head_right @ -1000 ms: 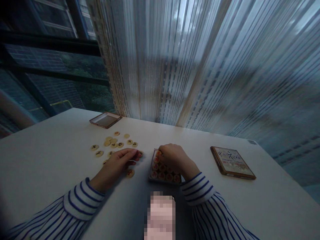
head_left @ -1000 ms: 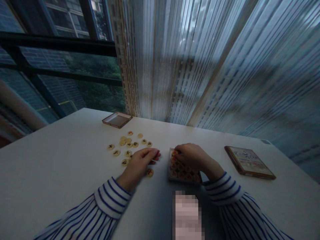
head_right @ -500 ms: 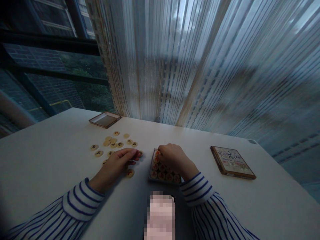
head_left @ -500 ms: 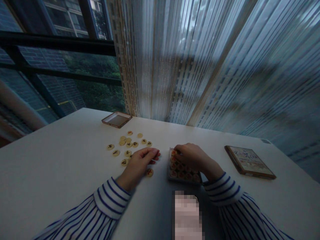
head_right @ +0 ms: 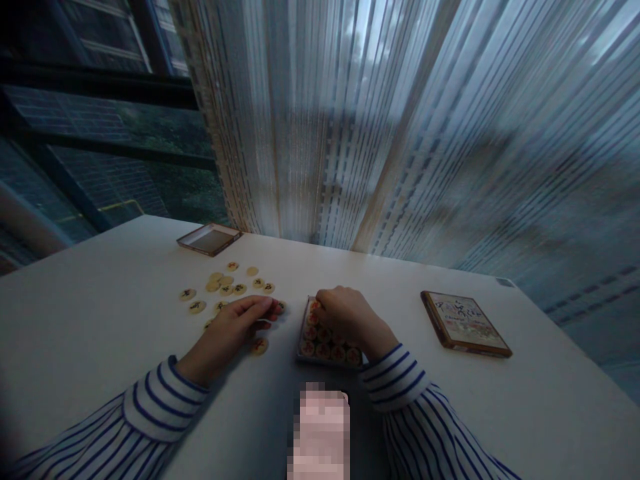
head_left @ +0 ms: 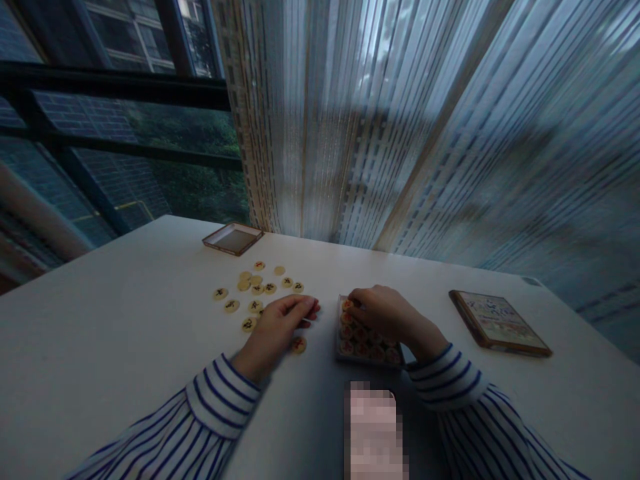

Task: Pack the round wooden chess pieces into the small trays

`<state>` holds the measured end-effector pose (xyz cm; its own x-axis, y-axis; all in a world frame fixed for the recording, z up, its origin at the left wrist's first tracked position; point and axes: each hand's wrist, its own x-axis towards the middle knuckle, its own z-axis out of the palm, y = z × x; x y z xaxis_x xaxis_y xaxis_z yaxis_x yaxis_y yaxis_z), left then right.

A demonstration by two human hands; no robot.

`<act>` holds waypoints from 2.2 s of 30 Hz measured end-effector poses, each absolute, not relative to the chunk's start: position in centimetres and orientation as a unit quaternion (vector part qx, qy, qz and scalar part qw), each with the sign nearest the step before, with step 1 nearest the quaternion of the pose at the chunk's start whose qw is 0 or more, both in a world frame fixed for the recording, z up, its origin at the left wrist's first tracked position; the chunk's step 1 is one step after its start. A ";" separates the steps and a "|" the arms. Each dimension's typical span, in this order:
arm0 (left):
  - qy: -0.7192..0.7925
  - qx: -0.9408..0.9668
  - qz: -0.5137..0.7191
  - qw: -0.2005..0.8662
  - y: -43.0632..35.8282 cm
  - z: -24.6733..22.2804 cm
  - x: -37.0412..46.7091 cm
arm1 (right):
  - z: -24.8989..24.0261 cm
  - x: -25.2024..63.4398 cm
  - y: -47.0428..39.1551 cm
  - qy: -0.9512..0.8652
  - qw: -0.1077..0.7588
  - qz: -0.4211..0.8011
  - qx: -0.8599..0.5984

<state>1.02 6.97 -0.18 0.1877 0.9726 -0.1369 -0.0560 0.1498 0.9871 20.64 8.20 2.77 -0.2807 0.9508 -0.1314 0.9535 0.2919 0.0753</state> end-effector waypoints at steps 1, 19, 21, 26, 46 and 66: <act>0.469 0.490 0.431 0.595 7.0 -0.2 1.0 | 2.8 20.6 8.2 0.800 0.073 -0.009 0.596; 0.467 0.494 0.437 0.589 7.1 -0.4 1.0 | 2.9 20.8 8.1 0.806 0.082 -0.010 0.586; 0.467 0.495 0.435 0.590 7.1 -0.5 0.9 | 2.9 20.8 8.1 0.806 0.084 -0.009 0.586; 0.463 0.494 0.436 0.594 7.1 -0.6 0.9 | 2.8 20.7 8.1 0.808 0.085 -0.005 0.582; 0.457 0.490 0.436 0.601 7.2 -0.7 0.9 | 2.7 20.6 8.1 0.807 0.093 0.001 0.583; 0.463 0.524 0.426 0.574 7.2 -0.7 0.8 | 3.8 21.8 8.1 0.788 0.055 0.016 0.613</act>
<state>0.79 7.25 -0.71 0.2081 0.9745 -0.0844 -0.0047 0.0873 0.9962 21.81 8.14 3.77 -0.2431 0.9677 -0.0663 0.9642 0.2486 0.0927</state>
